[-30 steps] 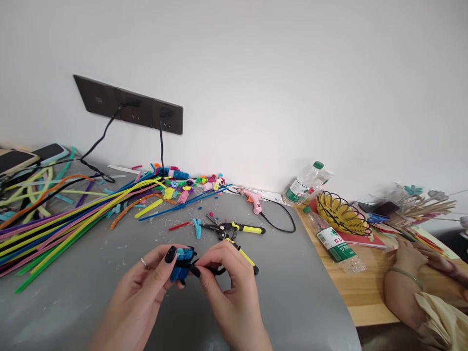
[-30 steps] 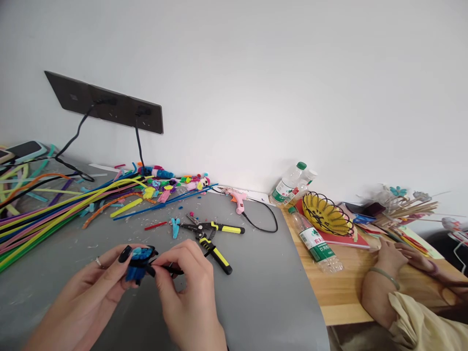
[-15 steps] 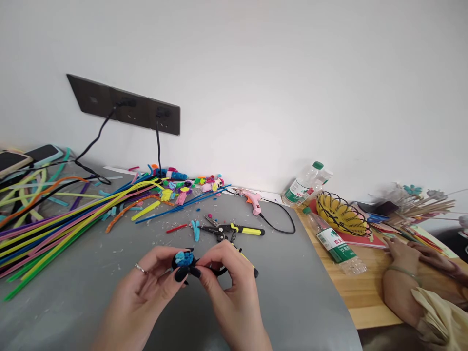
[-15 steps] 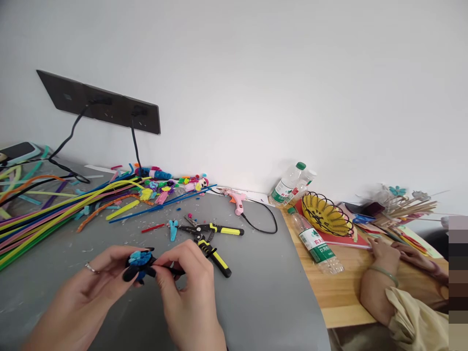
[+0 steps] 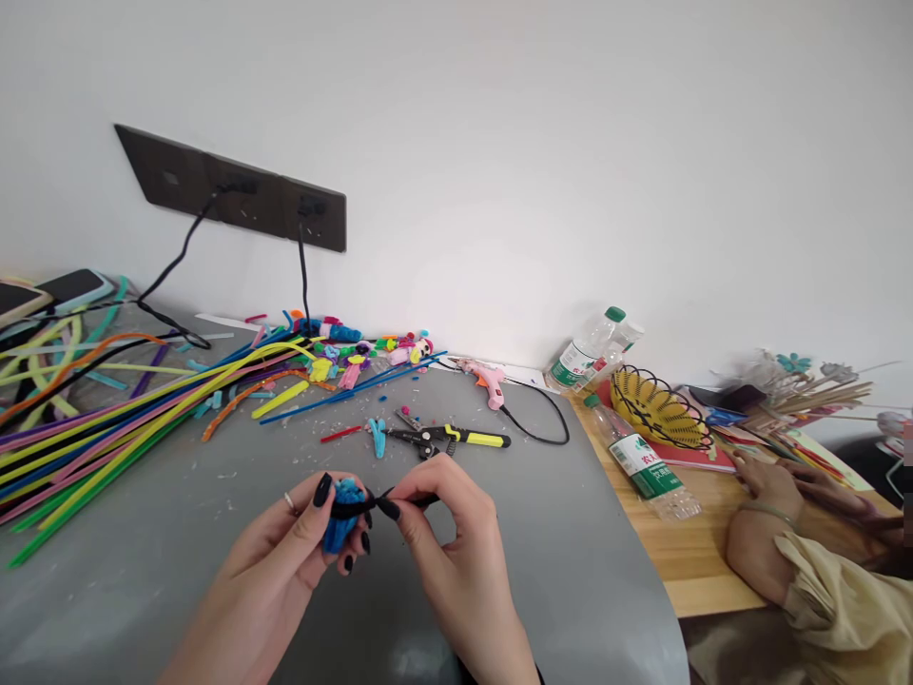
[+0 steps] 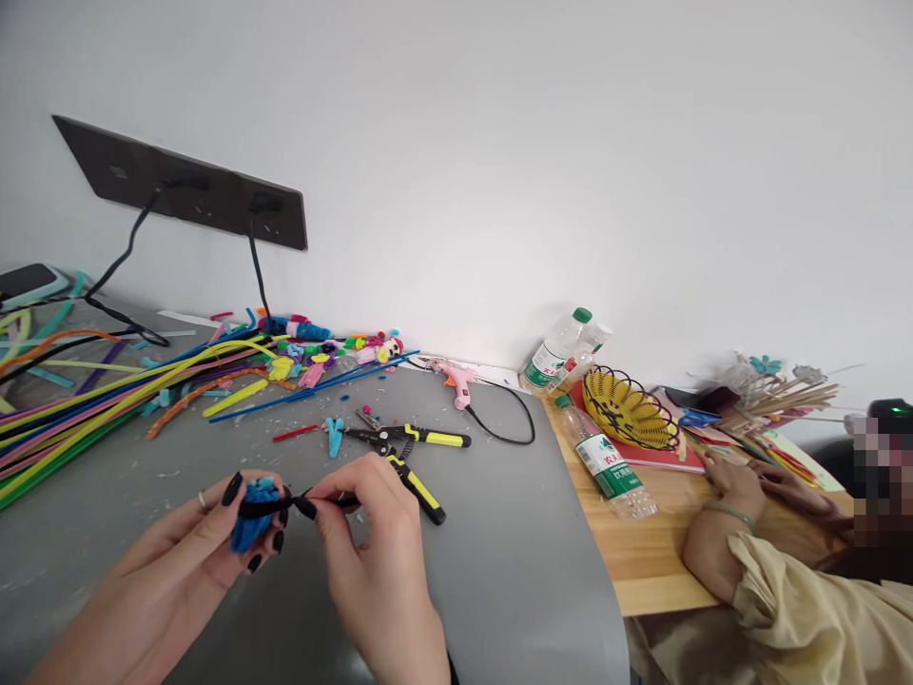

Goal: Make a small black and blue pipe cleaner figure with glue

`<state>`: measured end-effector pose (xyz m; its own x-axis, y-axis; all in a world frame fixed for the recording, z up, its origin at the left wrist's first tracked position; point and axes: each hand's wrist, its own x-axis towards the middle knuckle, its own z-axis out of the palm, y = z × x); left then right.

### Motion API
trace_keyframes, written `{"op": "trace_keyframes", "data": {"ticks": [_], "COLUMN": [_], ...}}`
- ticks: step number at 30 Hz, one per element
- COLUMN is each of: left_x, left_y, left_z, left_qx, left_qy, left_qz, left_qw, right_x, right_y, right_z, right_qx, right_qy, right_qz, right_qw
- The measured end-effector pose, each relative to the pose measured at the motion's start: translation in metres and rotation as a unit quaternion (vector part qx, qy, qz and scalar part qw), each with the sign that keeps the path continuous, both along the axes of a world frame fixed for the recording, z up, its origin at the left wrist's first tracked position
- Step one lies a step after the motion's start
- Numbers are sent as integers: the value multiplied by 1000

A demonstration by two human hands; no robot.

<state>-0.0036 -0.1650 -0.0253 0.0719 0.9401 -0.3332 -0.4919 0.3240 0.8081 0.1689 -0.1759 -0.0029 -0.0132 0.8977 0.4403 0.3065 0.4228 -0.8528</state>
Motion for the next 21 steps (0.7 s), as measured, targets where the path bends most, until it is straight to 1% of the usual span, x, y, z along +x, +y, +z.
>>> {"op": "trace_keyframes", "data": {"ticks": [5, 8, 11, 13, 15, 17, 21], "left_x": [0, 4, 11, 14, 14, 11, 2], "left_y": [0, -3, -6, -8, -8, -9, -10], "left_z": [-1, 4, 11, 14, 15, 12, 2], "left_qx": [-8, -29, -64, -88, -98, -85, -35], "left_qy": [-38, -57, -70, -63, -46, -31, -15], "left_qz": [2, 8, 31, 48, 51, 32, -9], "left_qw": [999, 998, 995, 993, 993, 995, 999], "right_x": [-3, -5, -7, -7, -7, -7, -6], "right_y": [-3, -4, -6, -6, -6, -6, -6], "right_z": [0, 0, -1, -2, -3, -3, -1], "right_qx": [-28, -32, -30, -28, -29, -27, -19], "right_qy": [4, 23, 49, 60, 65, 69, 61], "right_qz": [-7, -3, 6, 11, 14, 22, 52], "right_qw": [1000, 999, 998, 998, 997, 997, 997]}}
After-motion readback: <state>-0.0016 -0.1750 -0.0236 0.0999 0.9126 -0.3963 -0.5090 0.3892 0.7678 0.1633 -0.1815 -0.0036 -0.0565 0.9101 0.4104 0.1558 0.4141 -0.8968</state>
